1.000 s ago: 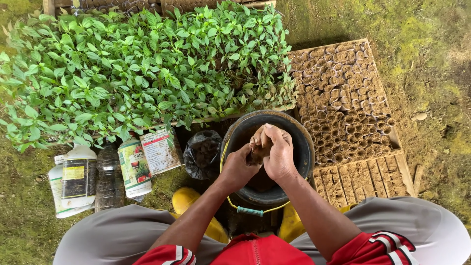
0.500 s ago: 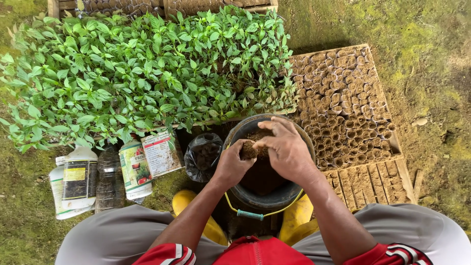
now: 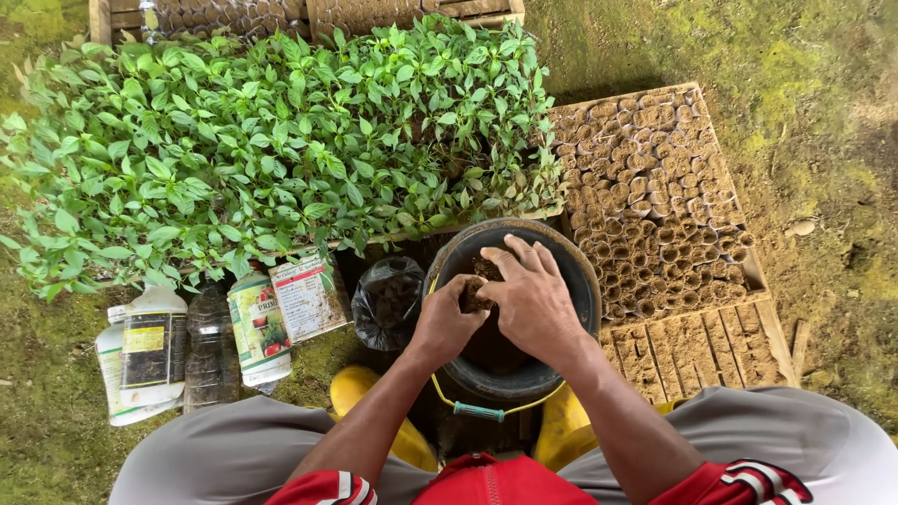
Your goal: Filling small plastic seedling pots with soil by hand and organizing them into a tray.
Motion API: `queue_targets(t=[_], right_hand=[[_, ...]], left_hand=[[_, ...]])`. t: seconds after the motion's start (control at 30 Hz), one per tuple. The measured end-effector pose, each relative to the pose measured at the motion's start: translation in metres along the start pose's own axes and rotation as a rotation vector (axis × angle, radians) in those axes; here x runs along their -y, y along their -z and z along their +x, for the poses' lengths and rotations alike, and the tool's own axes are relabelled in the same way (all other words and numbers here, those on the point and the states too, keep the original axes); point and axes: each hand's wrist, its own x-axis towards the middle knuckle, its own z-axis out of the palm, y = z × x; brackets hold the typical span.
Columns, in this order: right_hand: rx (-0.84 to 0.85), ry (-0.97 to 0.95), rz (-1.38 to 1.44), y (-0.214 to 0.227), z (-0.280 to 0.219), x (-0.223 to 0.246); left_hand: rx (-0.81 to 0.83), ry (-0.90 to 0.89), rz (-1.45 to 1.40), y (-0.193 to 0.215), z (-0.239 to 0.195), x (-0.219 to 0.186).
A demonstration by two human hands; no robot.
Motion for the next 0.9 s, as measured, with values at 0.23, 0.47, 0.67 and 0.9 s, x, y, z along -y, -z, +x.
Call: queue_targets(t=[0.23, 0.47, 0.67, 0.9], right_hand=[[0.090, -0.058, 0.077, 0.002, 0.000, 0.001], [0.305, -0.642, 0.376, 0.003, 0.004, -0.020], [0.421, -0.654, 0.458, -0.011, 0.002, -0.005], [0.384, -0.688, 0.484, -0.007, 0.007, -0.004]], left_hand=[[-0.004, -0.017, -0.012, -0.003, -0.003, 0.001], [-0.031, -0.016, -0.050, 0.005, -0.006, -0.017], [-0.097, -0.058, 0.057, -0.004, -0.005, -0.021], [-0.097, -0.033, 0.275, -0.013, -0.001, -0.009]])
